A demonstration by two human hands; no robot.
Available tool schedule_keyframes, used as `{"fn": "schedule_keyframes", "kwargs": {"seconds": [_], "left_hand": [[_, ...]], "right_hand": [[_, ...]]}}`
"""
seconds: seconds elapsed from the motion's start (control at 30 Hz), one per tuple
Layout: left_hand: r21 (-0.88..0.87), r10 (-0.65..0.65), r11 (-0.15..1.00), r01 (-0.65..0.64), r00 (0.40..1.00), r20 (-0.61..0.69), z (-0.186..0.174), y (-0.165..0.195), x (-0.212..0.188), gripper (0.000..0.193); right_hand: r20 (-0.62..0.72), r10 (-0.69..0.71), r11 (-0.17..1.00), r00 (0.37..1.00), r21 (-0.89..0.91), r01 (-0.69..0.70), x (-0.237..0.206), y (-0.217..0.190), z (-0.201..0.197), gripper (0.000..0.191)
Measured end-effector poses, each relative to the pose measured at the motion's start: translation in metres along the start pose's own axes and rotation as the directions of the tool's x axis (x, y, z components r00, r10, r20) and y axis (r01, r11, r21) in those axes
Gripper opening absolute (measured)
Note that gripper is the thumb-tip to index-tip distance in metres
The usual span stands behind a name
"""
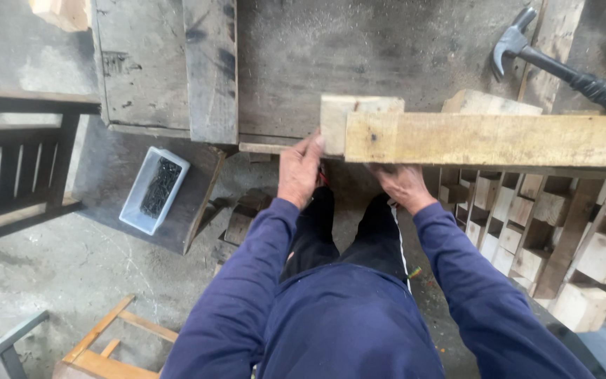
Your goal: The person hammers nails into a wooden plank on a workbench, then moves to the floor to hammer nails into small wooden blocks. The person uses a hammer and nails to secure the wood pieces.
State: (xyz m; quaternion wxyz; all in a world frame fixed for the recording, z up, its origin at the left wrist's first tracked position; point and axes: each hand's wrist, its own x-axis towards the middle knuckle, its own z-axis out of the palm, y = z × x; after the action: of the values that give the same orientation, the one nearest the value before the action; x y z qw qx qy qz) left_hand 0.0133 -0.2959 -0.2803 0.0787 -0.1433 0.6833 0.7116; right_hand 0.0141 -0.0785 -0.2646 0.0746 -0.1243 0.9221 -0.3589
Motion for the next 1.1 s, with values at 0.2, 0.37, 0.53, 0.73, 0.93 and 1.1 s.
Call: {"fn": "schedule_keyframes", "kwargs": {"seconds": [0.2, 0.37, 0.53, 0.73, 0.93, 1.1], "left_hand": [[-0.083, -0.295, 0.950, 0.302, 0.951, 0.089, 0.028, -0.004, -0.001, 0.056], [0.277, -0.199, 0.953, 0.126, 0.946, 0.254, 0.012, 0.015, 0.003, 0.090], [0.838, -0.290, 0.368, -0.403, 0.807, 0.515, 0.008, 0.054, 0.035, 0.150], [0.794, -0.287, 0.287, -0.535, 0.743, 0.604, 0.021, 0.074, 0.061, 0.115], [0.720, -0.179, 0.303, -0.624, 0.705, 0.686, 0.019, 0.071, 0.065, 0.123], [0.703, -0.149, 0.334, -0.628, 0.702, 0.697, 0.019, 0.065, 0.058, 0.116]], "right_hand": [[0.369, 0.170, 0.788, 0.914, -0.608, 0.099, -0.023, 0.045, 0.004, 0.025], [0.109, 0.065, 0.917, 0.992, -0.397, -0.016, -0.029, 0.057, -0.005, 0.028], [0.044, -0.078, 0.801, 0.996, -0.592, 0.089, -0.026, 0.043, -0.010, 0.039], [-0.133, 0.195, 0.971, 0.972, 0.165, -0.173, -0.028, 0.037, -0.016, 0.051], [0.117, 0.202, 0.861, 0.973, -0.494, -0.119, -0.031, 0.046, -0.009, 0.034], [-0.070, 0.310, 0.950, 0.948, 0.050, -0.307, -0.035, 0.043, -0.006, 0.053]]}}
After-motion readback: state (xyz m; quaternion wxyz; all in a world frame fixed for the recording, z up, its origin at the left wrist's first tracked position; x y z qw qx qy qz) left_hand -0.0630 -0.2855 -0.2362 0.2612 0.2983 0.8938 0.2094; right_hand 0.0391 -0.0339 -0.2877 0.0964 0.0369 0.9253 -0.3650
